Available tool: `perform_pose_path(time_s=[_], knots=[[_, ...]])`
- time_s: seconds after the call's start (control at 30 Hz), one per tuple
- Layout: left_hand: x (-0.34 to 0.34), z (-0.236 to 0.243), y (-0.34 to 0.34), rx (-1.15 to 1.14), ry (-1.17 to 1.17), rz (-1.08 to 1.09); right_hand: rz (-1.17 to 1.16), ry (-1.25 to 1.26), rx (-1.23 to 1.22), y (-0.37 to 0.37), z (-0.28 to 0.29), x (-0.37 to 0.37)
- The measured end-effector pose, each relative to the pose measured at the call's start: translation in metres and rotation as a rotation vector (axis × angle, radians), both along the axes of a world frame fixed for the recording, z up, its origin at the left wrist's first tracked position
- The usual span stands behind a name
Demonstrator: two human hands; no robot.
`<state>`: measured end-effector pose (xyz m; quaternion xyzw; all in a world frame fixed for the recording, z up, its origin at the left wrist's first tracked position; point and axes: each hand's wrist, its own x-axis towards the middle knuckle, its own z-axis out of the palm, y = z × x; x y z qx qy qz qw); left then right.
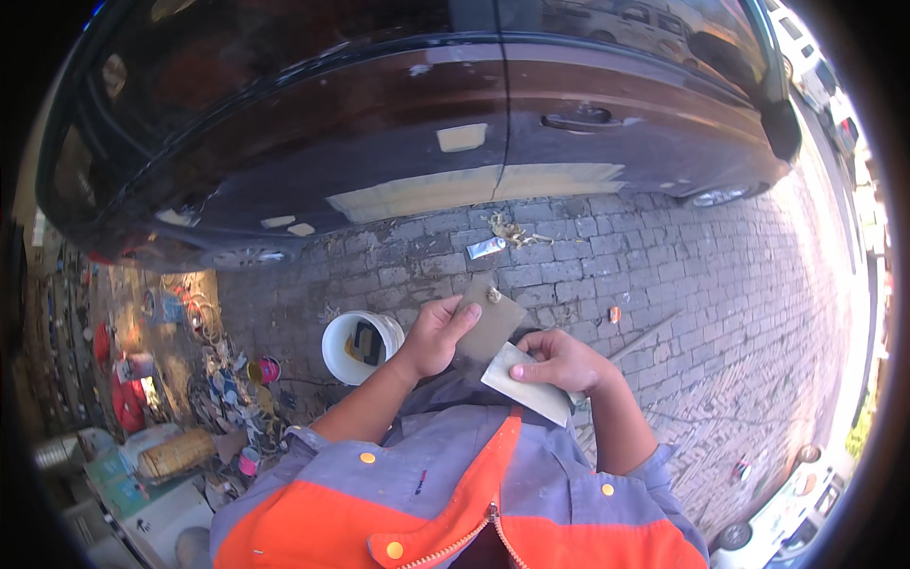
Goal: The person applies a beige body filler to a damaged area on a car door using a small blue plastic spreader. They repeatedly scoop filler from a metal putty knife and smooth it over the repair spot, occasionally checking the surface with a finger.
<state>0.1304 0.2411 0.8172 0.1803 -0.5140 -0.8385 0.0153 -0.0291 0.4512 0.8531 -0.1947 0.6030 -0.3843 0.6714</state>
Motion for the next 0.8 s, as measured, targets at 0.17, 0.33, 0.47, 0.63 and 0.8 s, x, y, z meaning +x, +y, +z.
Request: perform_pose_path(time_s=[0.17,0.33,0.47,0.63,0.8], knots=[[-0.053,0.007,0.002,-0.065,-0.094,-0.106,-0.385,0.273,0.252,0.066,-0.032,-0.035],[-0.110,-0.029,0.009,-0.176,-0.198,0.313,-0.688,0.245,0.282,0.140,-0.078,-0.074],[-0.160,-0.034,0.024,-0.229,-0.249,0.361,-0.868,0.175,0.264,0.187,-0.097,-0.102],[-0.237,-0.030,0.052,-0.334,-0.275,0.214,-1.083,0.150,0.272,0.235,-0.110,-0.122],[-0.319,-0.038,0.076,-0.440,-0.270,-0.005,-1.336,0.080,0.254,0.261,-0.120,-0.120]])
